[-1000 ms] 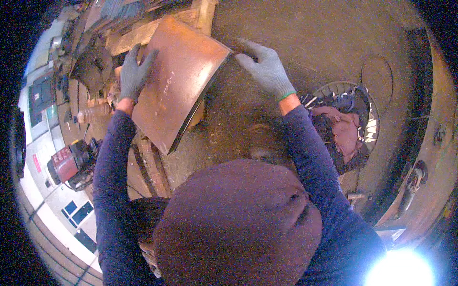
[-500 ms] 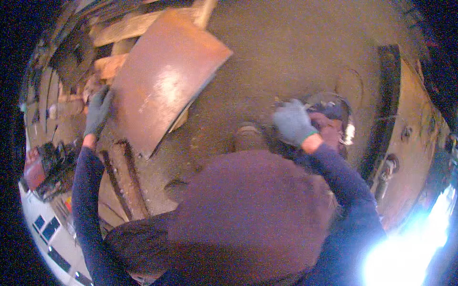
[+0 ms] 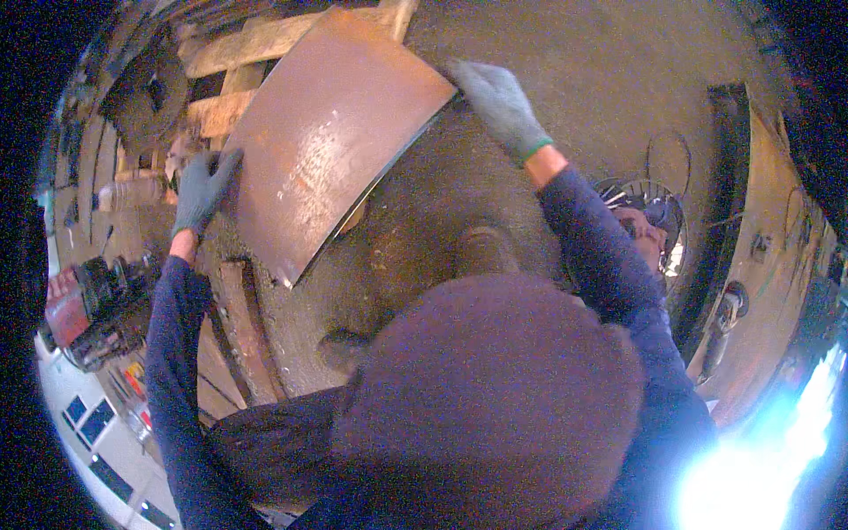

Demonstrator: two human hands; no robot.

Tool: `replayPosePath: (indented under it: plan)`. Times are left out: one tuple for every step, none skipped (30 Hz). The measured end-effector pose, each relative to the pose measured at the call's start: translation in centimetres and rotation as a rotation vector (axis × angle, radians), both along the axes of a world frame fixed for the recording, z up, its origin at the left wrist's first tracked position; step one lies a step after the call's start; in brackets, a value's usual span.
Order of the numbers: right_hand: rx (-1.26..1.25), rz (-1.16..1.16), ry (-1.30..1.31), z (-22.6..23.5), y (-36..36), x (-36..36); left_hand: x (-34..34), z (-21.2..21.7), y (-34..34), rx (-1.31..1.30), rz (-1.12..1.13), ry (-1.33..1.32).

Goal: The person handles perforated metal sheets and flat metal plates in a workshop. They pick up, inspect, and place the sheets on a wooden pallet, then handle additional metal plates, turning them over and stacking them.

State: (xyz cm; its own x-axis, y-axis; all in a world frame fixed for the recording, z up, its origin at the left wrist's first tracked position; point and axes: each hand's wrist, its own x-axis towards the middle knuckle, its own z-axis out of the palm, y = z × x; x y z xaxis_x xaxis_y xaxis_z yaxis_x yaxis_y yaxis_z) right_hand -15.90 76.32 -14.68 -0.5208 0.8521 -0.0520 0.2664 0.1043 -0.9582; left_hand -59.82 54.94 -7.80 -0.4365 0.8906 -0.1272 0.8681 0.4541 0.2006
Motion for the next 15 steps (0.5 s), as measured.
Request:
replayPosePath:
  plan:
    - [-0.035,0.011,-0.001,-0.4,0.0,-0.2,0.4,0.2,0.2,-0.01,0.008,-0.004]
    - [-0.068,0.027,0.0,-0.5,0.4,0.1,0.8,0.4,0.7,-0.02,0.017,-0.009]
    - [-0.102,0.044,0.0,-0.6,0.8,0.5,1.1,0.4,1.4,-0.053,0.039,0.016]
    - [-0.139,0.06,0.006,-0.8,1.0,0.8,1.2,0.6,2.0,-0.09,0.061,0.045]
    - [-0.232,0.065,0.093,-1.3,1.2,1.1,1.1,0.4,2.4,-0.128,0.081,0.073]
    - [-0.324,0.071,0.183,-1.8,1.4,1.4,1.0,0.4,2.6,-0.154,0.104,0.095]
    - [-0.408,0.08,0.28,-2.0,1.7,1.6,0.4,0.5,2.6,-0.174,0.13,0.123]
    - [-0.3,0.098,0.229,-2.4,1.8,2.1,0.5,0.3,3.0,-0.19,0.148,0.145]
    - [-0.193,0.116,0.176,-2.7,1.8,2.6,0.8,0.0,3.0,-0.148,0.17,0.135]
    - [-0.089,0.126,0.116,-3.1,1.8,3.4,1.3,-0.4,3.1,-0.107,0.184,0.121]
    - [-0.103,0.114,0.128,-3.4,1.4,3.5,1.6,-0.4,2.8,-0.07,0.208,0.114]
    - [-0.116,0.102,0.141,-3.6,0.8,3.6,1.8,-0.5,2.7,-0.069,0.219,0.112]
    - [-0.131,0.102,0.163,-3.7,0.0,2.9,1.7,-0.3,2.3,-0.068,0.24,0.12]
    - [-0.121,0.035,0.246,-3.6,-0.8,2.6,1.9,-0.3,2.7,-0.064,0.259,0.113]
    - [-0.084,0.02,0.233,-3.5,-1.4,2.6,1.9,-0.3,3.5,-0.073,0.25,0.093]
